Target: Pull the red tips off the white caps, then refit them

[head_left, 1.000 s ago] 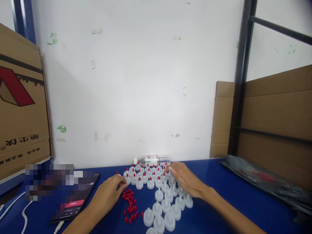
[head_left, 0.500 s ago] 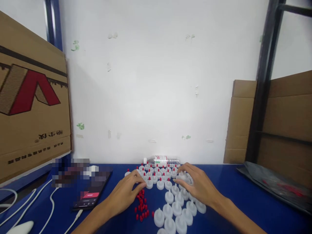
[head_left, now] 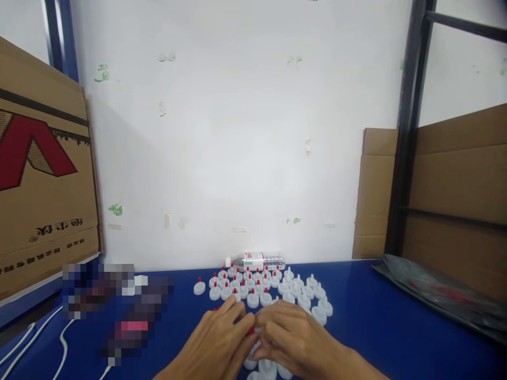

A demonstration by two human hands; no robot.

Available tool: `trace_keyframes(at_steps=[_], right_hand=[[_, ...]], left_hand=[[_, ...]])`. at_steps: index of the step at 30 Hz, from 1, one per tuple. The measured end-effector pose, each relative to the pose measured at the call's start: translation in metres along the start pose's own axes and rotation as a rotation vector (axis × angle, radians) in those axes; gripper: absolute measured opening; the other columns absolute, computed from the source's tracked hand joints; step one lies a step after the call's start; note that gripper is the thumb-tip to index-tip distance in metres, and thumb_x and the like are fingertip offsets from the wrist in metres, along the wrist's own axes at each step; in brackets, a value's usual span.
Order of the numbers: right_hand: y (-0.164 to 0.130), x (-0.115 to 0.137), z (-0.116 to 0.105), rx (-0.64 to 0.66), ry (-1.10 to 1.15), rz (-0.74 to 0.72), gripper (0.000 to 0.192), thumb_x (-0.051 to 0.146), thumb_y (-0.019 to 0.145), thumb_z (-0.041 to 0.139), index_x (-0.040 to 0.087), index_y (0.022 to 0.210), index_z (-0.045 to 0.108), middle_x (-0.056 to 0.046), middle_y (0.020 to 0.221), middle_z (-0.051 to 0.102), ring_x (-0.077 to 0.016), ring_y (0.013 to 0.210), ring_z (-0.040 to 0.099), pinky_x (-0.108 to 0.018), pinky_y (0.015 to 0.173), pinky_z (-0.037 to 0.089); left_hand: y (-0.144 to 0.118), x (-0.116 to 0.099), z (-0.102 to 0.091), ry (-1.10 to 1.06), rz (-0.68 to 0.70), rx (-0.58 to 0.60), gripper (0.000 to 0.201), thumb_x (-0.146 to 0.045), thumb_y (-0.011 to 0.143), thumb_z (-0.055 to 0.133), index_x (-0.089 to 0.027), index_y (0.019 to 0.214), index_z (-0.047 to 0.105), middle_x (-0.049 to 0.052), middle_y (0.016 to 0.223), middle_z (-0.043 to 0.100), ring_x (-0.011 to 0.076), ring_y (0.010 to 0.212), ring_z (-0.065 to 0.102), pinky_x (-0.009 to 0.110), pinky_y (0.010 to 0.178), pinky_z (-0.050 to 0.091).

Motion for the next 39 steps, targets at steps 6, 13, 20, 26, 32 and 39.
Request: trace_keyframes(at_steps=[6, 13, 20, 26, 32, 39], right_hand=[[-0.001, -0.003, 0.006, 0.066, -0.087, -0.052, 0.026, 0.037, 0.104, 0.057, 0.021, 0.083, 0.055, -0.002, 0.077, 0.069, -0.0145, 0.07, 0.065, -0.027, 0.071, 0.052], [-0.02, -0.077, -0.024, 0.048, -0.156, 0.249, 0.022, 0.034, 0.106, 0.051, 0.021, 0.095, 0.064, -0.007, 0.094, 0.074, -0.0215, 0.09, 0.071, -0.035, 0.08, 0.056], [-0.039, -0.103, -0.023, 0.125, -0.124, 0.537, 0.033, 0.039, 0.11, 0.04, 0.024, 0.121, 0.068, -0.007, 0.119, 0.074, -0.0249, 0.111, 0.069, -0.039, 0.095, 0.052], [-0.042, -0.093, -0.003, 0.299, -0.037, 0.517, 0.042, 0.037, 0.112, 0.029, 0.025, 0.127, 0.067, -0.006, 0.131, 0.07, -0.0258, 0.124, 0.062, -0.046, 0.109, 0.042], [-0.041, -0.092, 0.001, 0.386, 0.002, 0.547, 0.048, 0.04, 0.112, 0.024, 0.024, 0.129, 0.066, -0.007, 0.131, 0.07, -0.0281, 0.129, 0.059, -0.053, 0.113, 0.035], [-0.043, -0.091, 0.003, 0.415, 0.045, 0.583, 0.049, 0.042, 0.112, 0.023, 0.026, 0.132, 0.064, -0.006, 0.134, 0.069, -0.0265, 0.134, 0.053, -0.054, 0.118, 0.027]], left_hand=[[0.004, -0.007, 0.006, -0.092, 0.048, -0.069, 0.029, -0.022, 0.105, 0.031, -0.023, 0.085, 0.051, 0.004, 0.087, 0.065, 0.0202, 0.081, 0.054, 0.031, 0.067, 0.039], [-0.004, 0.051, -0.018, -0.374, -0.306, -0.23, 0.048, -0.05, 0.108, 0.022, -0.023, 0.074, 0.044, 0.0, 0.078, 0.058, 0.0186, 0.073, 0.053, 0.031, 0.07, 0.041], [-0.01, 0.099, -0.027, -0.061, -0.462, -0.218, 0.032, -0.039, 0.105, 0.033, -0.024, 0.086, 0.055, 0.003, 0.088, 0.063, 0.023, 0.084, 0.06, 0.034, 0.073, 0.041], [-0.004, 0.075, -0.008, -0.182, -0.316, -0.135, 0.026, -0.027, 0.103, 0.041, -0.026, 0.102, 0.067, 0.004, 0.108, 0.064, 0.0211, 0.1, 0.063, 0.034, 0.085, 0.047], [0.002, 0.051, 0.007, -0.259, -0.238, -0.116, 0.022, -0.017, 0.098, 0.054, -0.026, 0.11, 0.07, 0.004, 0.11, 0.068, 0.0236, 0.11, 0.059, 0.035, 0.09, 0.049], [0.002, 0.035, 0.016, -0.353, -0.106, -0.074, 0.017, -0.016, 0.096, 0.061, -0.026, 0.103, 0.072, 0.003, 0.105, 0.069, 0.0214, 0.105, 0.058, 0.034, 0.09, 0.05]])
Point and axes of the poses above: each hand's wrist, its own y-axis towards the middle knuckle, its own z-axis out of the palm, x = y × z, the point moved 6 cm from there along y, towards the middle knuckle
